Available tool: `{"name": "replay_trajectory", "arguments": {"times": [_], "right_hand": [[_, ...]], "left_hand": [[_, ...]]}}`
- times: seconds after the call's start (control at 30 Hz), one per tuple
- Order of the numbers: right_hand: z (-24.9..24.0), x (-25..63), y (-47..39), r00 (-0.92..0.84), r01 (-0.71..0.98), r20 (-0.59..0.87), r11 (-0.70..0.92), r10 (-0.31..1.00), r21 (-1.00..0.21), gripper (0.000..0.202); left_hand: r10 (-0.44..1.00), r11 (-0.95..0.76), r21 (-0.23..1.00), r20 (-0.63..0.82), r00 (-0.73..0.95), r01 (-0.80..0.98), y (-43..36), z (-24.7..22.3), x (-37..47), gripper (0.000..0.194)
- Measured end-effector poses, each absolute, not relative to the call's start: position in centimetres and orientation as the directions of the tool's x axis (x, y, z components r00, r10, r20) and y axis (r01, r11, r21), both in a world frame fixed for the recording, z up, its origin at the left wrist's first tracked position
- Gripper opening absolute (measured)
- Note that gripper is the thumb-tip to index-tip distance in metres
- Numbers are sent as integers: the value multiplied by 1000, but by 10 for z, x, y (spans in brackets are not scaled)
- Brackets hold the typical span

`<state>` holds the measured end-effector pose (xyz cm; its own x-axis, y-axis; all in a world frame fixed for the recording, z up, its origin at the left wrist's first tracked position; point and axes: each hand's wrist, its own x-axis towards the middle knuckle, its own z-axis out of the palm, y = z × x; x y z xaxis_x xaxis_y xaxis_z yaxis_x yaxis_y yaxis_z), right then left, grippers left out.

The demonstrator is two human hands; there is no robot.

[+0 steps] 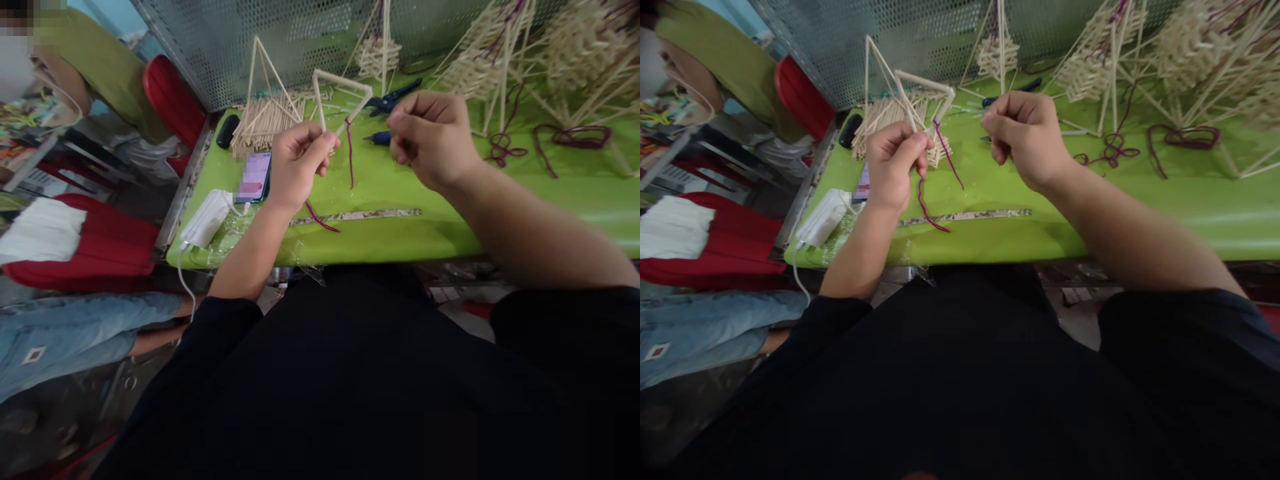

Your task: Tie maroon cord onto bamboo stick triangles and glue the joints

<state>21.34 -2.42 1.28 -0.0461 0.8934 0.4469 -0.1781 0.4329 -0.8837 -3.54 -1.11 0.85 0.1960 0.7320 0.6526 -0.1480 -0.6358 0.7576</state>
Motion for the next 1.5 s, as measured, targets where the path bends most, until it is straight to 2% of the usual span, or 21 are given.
{"name": "replay_trajectory", "arguments": {"times": [0.13,0.23,0.33,0.47,0.63,0.7,0.8,0.93,1.07,1.27,1.4,1.5], "right_hand": [[15,220,-13,-16,-252,393,376,920,-892,33],[20,220,-15,-40,-304,375,346,926,-888,39],[27,219,-23,-78,-331,358,315,930,-889,36],[33,217,-31,-89,-291,360,322,929,-901,32],[27,221,-31,-104,-159,420,402,902,-902,55],[26,223,-31,-142,-109,430,418,891,-902,58],[24,225,-31,-190,-43,439,439,878,-897,47],[18,225,-31,-160,-40,519,520,840,-853,29],[17,223,-33,-140,-3,504,508,853,-861,17],[18,223,-32,-103,15,505,509,857,-861,35],[16,223,-29,-54,43,538,540,841,-841,54],[17,225,-29,-72,46,557,561,827,-827,56]], "left_hand": [[721,-653,745,667,190,-136,-7,6,-36,47],[714,-659,738,674,191,-144,-6,6,-36,46],[711,-661,735,678,188,-151,-5,6,-36,44],[721,-657,742,670,174,-134,-6,6,-36,45],[724,-650,748,664,188,-137,-8,6,-36,44],[727,-642,751,660,191,-152,-9,7,-37,42],[734,-632,757,653,184,-166,-9,8,-36,43],[750,-621,767,642,163,-165,-9,8,-35,45],[750,-618,770,638,174,-158,-10,9,-35,45],[738,-620,768,640,215,-159,-13,10,-36,42],[742,-615,771,637,207,-169,-13,10,-36,43],[756,-605,781,625,195,-159,-12,9,-36,44]]}}
